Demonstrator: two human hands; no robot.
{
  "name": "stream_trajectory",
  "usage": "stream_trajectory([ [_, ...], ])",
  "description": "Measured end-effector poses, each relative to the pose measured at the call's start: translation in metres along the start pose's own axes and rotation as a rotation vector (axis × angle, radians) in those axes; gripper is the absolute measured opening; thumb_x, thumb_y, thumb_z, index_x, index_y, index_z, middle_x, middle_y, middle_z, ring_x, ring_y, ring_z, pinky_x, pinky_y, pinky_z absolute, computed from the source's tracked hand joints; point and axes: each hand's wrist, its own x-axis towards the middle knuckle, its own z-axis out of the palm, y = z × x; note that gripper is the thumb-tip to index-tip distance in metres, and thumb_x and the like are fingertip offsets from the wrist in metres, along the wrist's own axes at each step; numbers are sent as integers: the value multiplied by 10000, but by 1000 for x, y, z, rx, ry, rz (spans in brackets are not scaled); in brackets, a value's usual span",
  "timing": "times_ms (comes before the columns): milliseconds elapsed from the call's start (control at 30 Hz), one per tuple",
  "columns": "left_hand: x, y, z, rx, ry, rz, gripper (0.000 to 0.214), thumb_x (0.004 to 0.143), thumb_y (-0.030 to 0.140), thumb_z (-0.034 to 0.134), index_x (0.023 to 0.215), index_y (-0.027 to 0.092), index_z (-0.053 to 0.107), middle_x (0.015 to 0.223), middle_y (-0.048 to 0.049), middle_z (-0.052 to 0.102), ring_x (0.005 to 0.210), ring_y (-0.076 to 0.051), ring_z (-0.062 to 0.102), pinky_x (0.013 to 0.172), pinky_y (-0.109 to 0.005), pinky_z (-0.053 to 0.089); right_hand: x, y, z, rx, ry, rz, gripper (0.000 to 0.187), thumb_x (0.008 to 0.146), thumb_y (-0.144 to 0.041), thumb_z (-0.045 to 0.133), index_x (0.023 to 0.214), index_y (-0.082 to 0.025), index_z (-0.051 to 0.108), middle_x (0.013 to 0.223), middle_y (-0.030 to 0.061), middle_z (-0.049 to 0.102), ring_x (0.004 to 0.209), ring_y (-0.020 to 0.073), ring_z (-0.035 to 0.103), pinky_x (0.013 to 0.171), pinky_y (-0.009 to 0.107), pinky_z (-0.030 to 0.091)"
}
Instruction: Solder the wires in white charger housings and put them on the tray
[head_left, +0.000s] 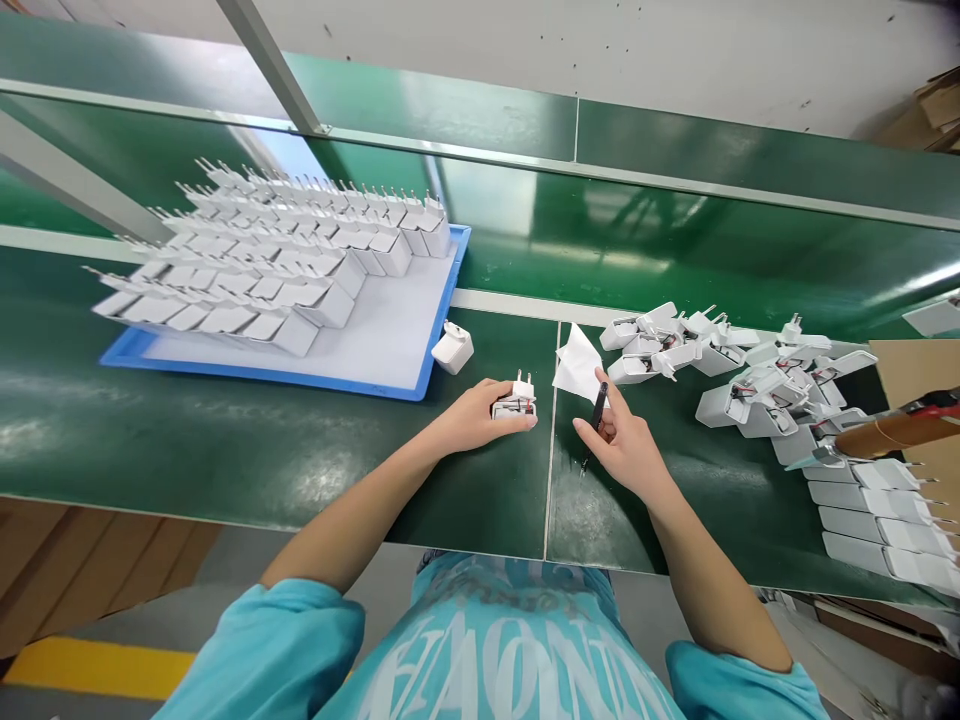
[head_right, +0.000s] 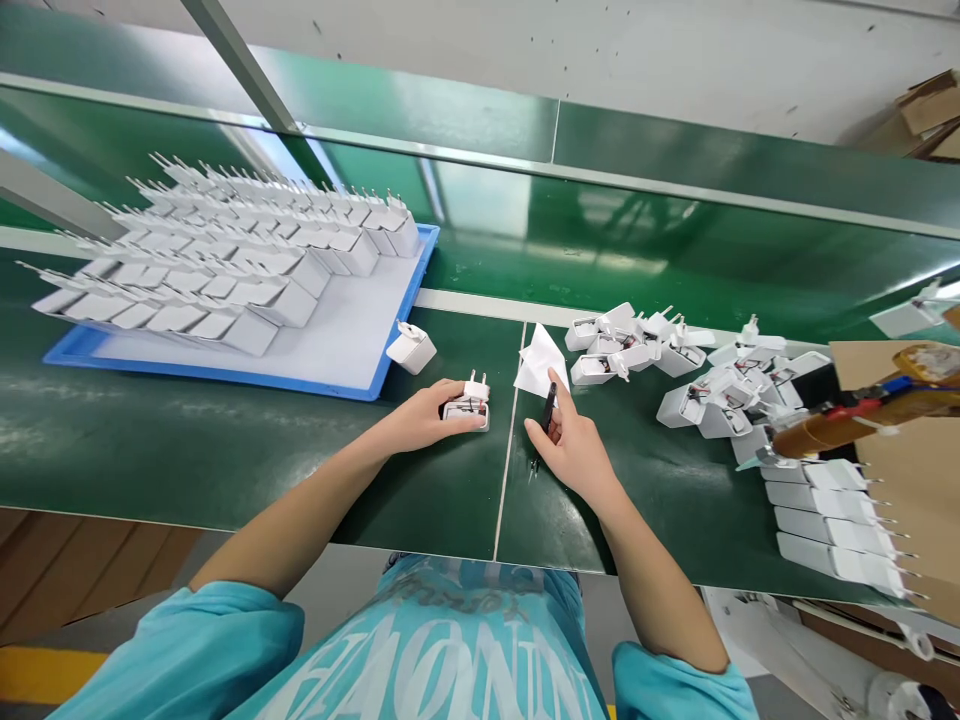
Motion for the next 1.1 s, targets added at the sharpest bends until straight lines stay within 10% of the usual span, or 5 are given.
stream_trajectory([
  [200, 8, -14, 20, -194, 89, 132, 362, 866, 315, 540, 1196, 171, 573, 1062, -73, 748, 858, -179, 698, 826, -298, 542, 0, 0, 2, -53, 17, -26, 716, 913, -393, 512, 1529, -145, 242, 569, -66, 512, 472, 139, 505, 483, 243, 390],
  [567, -3, -6, -3, 427, 63, 482, 511, 947, 263, 397, 1452, 182, 416, 1249, -104, 668, 1054, -245, 569, 938, -407, 432, 2, 5, 6, -137, 35, -58, 659, 914, -383, 497, 1501, -156, 302, 601, -54, 568, 503, 151, 556, 507, 250, 401],
  [767, 1, -15, 3, 426, 175, 568, 344, 970, 372, 480, 1182, 148, 631, 917, -99, 727, 824, -194, 638, 746, -298, 510, 2, 7, 7, -160, 41, -65, 647, 916, -375, 476, 1501, -157, 304, 611, -46, 573, 515, 157, 557, 513, 250, 383],
  [1100, 8, -22, 18, 242, 143, 556, 310, 928, 466, 573, 1064, 191, 620, 981, -80, 692, 877, -195, 656, 780, -295, 521, 4, 6, 8, -236, -33, -12, 640, 925, -348, 476, 1509, -172, 283, 657, -29, 589, 555, 154, 548, 534, 239, 357],
])
